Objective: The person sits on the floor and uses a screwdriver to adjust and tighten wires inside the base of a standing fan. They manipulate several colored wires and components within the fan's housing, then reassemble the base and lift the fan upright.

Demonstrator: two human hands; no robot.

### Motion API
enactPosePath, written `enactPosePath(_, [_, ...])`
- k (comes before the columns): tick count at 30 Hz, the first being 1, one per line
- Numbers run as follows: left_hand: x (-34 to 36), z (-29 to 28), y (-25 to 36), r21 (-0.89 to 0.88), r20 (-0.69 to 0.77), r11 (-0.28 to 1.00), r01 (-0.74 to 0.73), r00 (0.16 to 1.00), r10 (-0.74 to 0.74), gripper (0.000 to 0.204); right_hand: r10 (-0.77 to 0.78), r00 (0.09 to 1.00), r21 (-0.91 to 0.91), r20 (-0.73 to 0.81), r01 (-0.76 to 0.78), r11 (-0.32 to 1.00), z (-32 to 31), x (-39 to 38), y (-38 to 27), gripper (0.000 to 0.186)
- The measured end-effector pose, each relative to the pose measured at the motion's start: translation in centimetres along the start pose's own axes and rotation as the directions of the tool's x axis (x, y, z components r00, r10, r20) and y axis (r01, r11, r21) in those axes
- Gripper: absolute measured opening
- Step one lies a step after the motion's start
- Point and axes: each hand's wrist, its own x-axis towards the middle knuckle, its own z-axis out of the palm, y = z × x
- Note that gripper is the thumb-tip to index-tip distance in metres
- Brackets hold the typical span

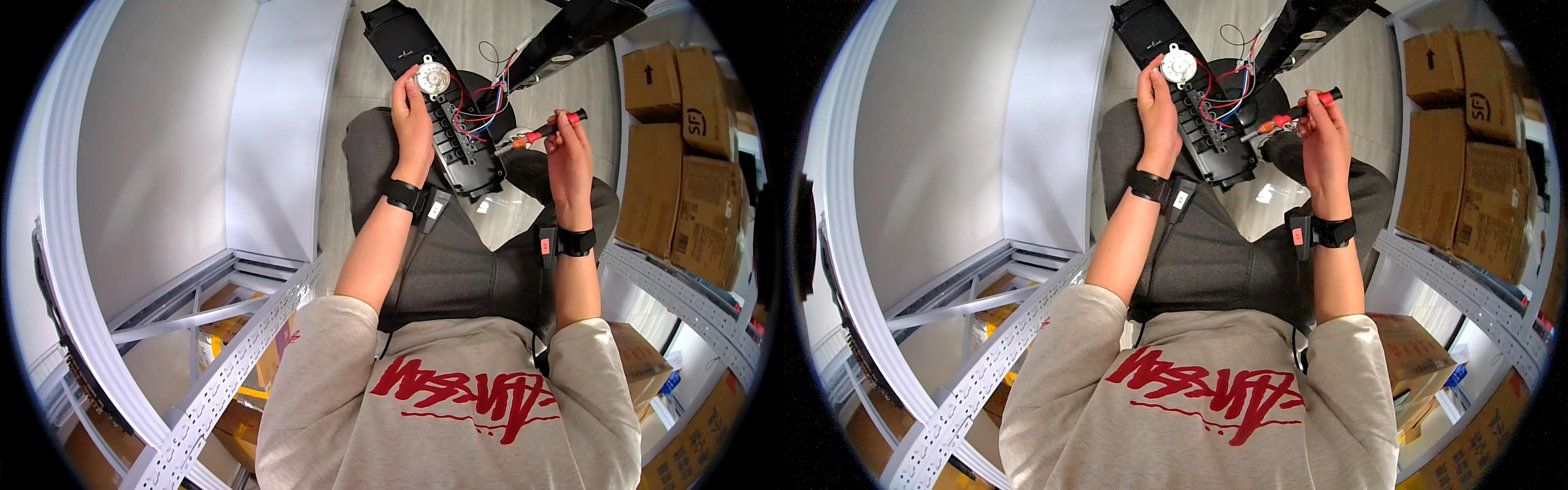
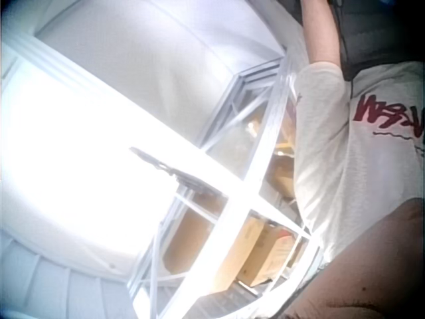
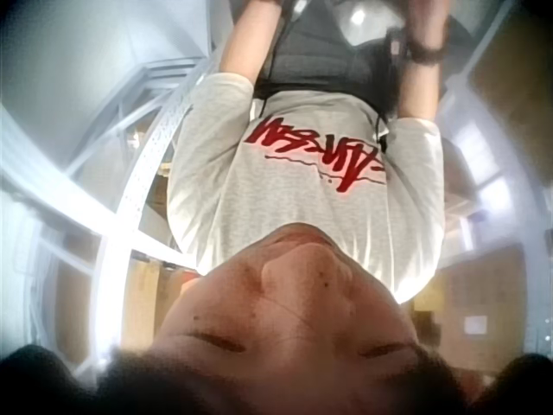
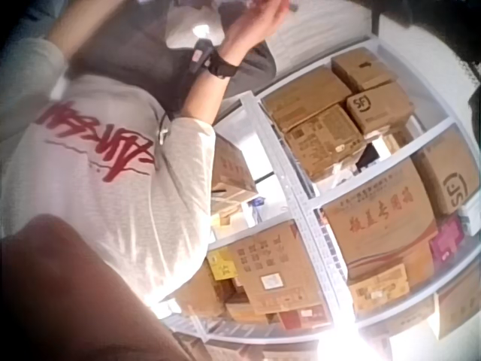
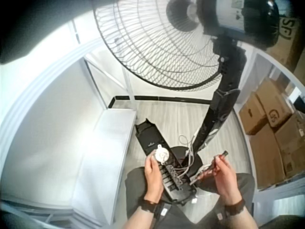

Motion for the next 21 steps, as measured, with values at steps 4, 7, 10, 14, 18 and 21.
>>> enactPosePath(4, [0.0,0.2,0.2,0.02,-0.008,1.0,0.012,1.0,-0.012,0.035,0.007,1.0,-0.178,-0.001,-0.007,0.984,-0.9,-0.5,1.0,0.022])
enactPosePath(7, [-0.1,0.2,0.3,0.028,-0.017,0.999,0.031,0.999,-0.03,0.036,0.065,0.997,-0.216,0.027,-0.058,0.975,-1.0,-1.1,1.9,0.023])
enactPosePath(10, [-0.1,0.2,0.2,0.002,-0.021,0.999,0.05,0.999,-0.05,0.036,0.08,0.996,-0.249,0.041,-0.067,0.966,-1.0,-1.6,2.6,0.023])
enactPosePath(14, [0.1,0.0,-0.1,0.018,-0.018,0.999,0.036,0.999,-0.036,0.035,0.068,0.997,-0.358,0.026,-0.055,0.932,-1.0,-2.2,3.8,0.021])
enactPosePath(18, [0.0,0.1,0.1,0.025,-0.011,0.999,0.02,1.0,-0.02,0.035,0.086,0.994,-0.218,0.069,-0.069,0.974,-0.1,-3.0,4.8,0.02])
enactPosePath(21, [-0.1,0.1,0.1,0.028,-0.013,0.999,0.03,0.999,-0.029,0.035,0.186,0.971,-0.153,0.147,-0.163,0.975,0.0,-3.4,5.6,0.022])
